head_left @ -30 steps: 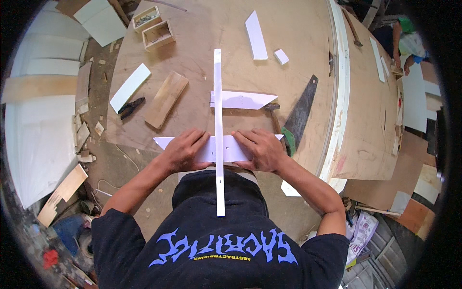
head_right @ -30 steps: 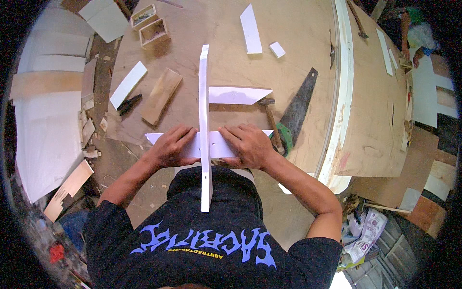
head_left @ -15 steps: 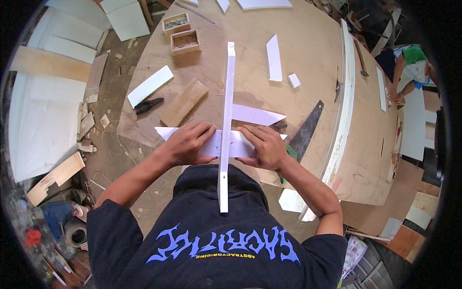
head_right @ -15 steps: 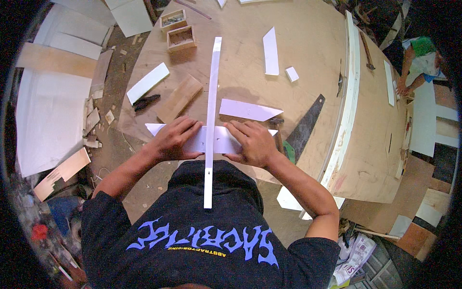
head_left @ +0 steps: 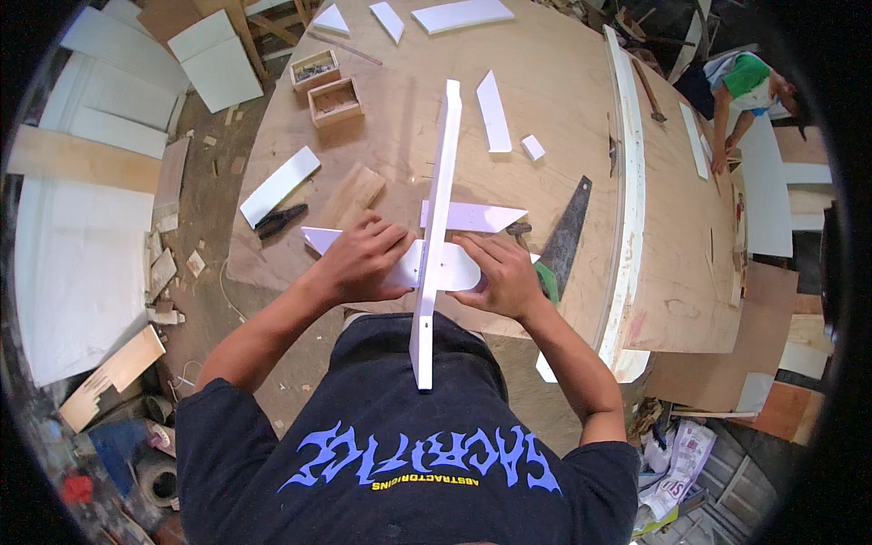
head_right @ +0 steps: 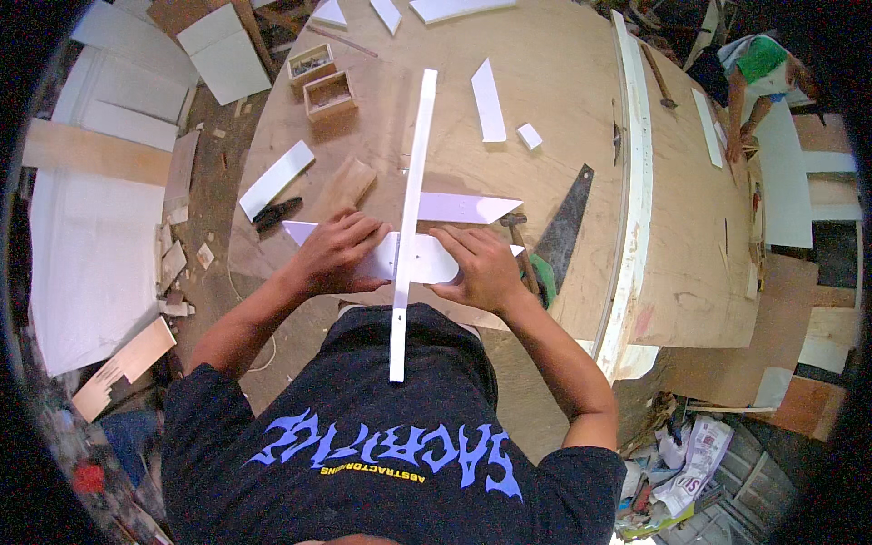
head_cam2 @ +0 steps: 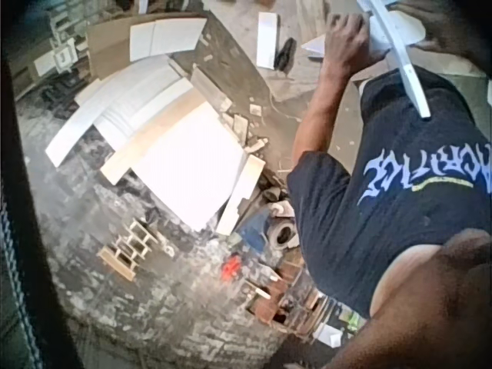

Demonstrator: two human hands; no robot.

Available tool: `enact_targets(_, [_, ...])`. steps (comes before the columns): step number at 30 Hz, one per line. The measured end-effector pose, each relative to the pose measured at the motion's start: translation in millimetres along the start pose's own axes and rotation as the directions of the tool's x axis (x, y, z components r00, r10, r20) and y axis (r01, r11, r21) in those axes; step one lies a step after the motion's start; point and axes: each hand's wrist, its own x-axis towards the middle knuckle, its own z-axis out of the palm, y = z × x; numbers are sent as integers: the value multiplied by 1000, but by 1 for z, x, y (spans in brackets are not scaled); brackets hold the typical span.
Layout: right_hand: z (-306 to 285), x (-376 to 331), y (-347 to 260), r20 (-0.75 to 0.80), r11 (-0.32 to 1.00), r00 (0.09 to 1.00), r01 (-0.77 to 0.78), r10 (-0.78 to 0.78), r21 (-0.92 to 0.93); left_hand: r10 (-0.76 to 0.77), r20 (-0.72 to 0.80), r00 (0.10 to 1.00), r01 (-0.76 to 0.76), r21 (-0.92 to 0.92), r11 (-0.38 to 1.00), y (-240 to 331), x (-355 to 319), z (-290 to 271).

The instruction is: The person assembles pieces of a white wooden model, aligning wood components and driving small nails into them using a hammer.

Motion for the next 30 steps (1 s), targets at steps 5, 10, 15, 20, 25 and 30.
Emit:
enact_targets(5, [-1,-9,-19,-92,996,993,-78,73,-44,32,-57,998,-24,136,990,10,3,-14])
enact_targets(10, [23,-22,-39,-232,976,950,-217,210,-4,-74,-308,949,85,24,996,42,-25,-31])
enact_targets(15, [50,-13,-69,-419,960,867,-276,269,44,-642,-516,568,170,-689,704,44,-81,12])
enact_targets(20, [76,-3,-87,-523,931,776,-345,353,118,-844,-24,536,-130,-990,-55,13,-31,-7])
enact_targets(25, [70,5,-112,-589,939,748,-338,306,60,-655,-76,752,-290,-930,-226,4,-11,-41])
enact_targets(30, [64,18,-152,-615,925,692,-303,379,229,-444,-282,850,-442,-842,-311,7,-10,-68])
